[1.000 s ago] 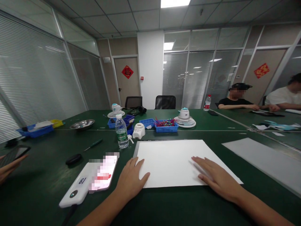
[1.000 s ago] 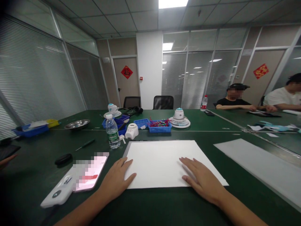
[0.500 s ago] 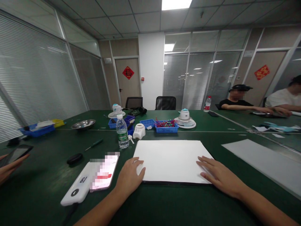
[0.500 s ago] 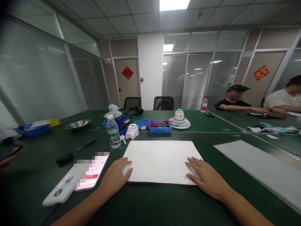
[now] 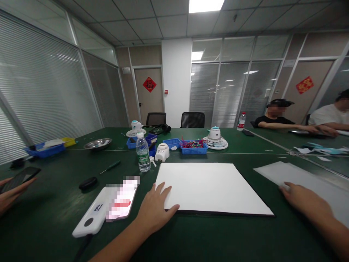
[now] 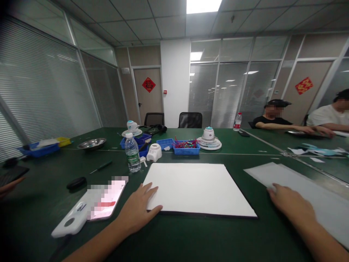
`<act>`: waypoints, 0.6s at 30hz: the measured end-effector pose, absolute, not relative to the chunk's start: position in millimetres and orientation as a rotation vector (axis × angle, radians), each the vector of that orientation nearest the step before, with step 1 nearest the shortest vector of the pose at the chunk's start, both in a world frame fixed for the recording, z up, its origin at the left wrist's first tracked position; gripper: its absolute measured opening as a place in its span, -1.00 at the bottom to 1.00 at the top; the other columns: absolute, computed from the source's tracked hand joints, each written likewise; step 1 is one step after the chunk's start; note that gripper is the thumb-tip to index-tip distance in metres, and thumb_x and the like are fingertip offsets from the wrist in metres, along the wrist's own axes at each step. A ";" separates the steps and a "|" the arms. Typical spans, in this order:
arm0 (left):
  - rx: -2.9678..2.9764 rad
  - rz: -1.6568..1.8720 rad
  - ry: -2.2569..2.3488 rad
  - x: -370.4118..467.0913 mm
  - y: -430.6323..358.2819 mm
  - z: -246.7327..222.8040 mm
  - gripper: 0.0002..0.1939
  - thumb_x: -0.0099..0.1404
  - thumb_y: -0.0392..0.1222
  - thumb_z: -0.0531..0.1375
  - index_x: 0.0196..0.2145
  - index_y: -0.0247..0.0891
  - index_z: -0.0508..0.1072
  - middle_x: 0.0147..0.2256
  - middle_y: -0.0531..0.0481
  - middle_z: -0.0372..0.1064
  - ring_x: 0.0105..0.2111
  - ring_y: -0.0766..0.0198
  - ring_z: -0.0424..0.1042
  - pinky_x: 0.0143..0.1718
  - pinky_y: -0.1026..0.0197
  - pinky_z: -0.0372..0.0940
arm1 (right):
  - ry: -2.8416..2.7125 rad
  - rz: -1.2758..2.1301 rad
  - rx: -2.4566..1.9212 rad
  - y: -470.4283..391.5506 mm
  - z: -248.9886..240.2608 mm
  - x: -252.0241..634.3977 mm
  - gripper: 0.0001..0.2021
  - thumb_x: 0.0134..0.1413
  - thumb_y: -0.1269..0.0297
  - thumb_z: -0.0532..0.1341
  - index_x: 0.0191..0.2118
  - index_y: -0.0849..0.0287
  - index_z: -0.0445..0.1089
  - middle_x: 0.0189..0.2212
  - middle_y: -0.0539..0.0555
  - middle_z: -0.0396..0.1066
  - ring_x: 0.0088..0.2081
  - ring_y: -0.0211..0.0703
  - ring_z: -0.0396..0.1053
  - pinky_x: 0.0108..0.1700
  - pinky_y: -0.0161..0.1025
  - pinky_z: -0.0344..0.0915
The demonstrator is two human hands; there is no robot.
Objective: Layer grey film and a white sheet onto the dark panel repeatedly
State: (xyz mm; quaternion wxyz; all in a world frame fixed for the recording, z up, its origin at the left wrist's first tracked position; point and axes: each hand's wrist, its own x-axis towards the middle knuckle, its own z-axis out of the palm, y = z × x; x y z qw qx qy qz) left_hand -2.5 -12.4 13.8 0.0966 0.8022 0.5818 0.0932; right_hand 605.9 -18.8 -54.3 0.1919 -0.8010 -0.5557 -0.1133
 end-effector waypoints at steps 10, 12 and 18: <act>2.392 0.182 1.728 -2.2 -16.4 16.7 -0.10 0.21 0.47 0.10 0.35 -0.08 0.23 0.41 -0.13 0.00 0.41 -0.32 -0.14 0.36 -0.25 -0.05 | -1.837 -0.436 -2.258 -23.6 -14.1 497.5 -0.50 0.36 0.00 -0.09 0.04 0.12 0.48 -0.11 0.29 0.55 -0.19 0.21 0.52 -0.22 0.06 0.37; 2.396 0.189 1.728 -2.8 -16.2 15.5 -0.10 0.21 0.47 0.10 0.35 -0.08 0.24 0.41 -0.13 0.01 0.41 -0.32 -0.14 0.36 -0.25 -0.05 | -2.030 -0.430 -2.087 -28.4 -14.3 461.0 -0.55 0.37 0.03 -0.07 0.03 0.04 0.50 -0.06 0.19 0.55 -0.14 0.13 0.52 -0.13 0.04 0.41; 2.398 0.181 1.719 -2.1 -14.0 15.9 -0.05 0.16 0.53 0.11 0.36 -0.06 0.22 0.41 -0.10 -0.01 0.41 -0.32 -0.16 0.36 -0.27 -0.06 | -2.478 -0.219 -1.451 -46.1 -15.0 365.4 -0.62 0.39 0.05 0.01 0.06 -0.02 0.51 -0.05 0.08 0.55 -0.05 -0.03 0.50 -0.01 -0.02 0.46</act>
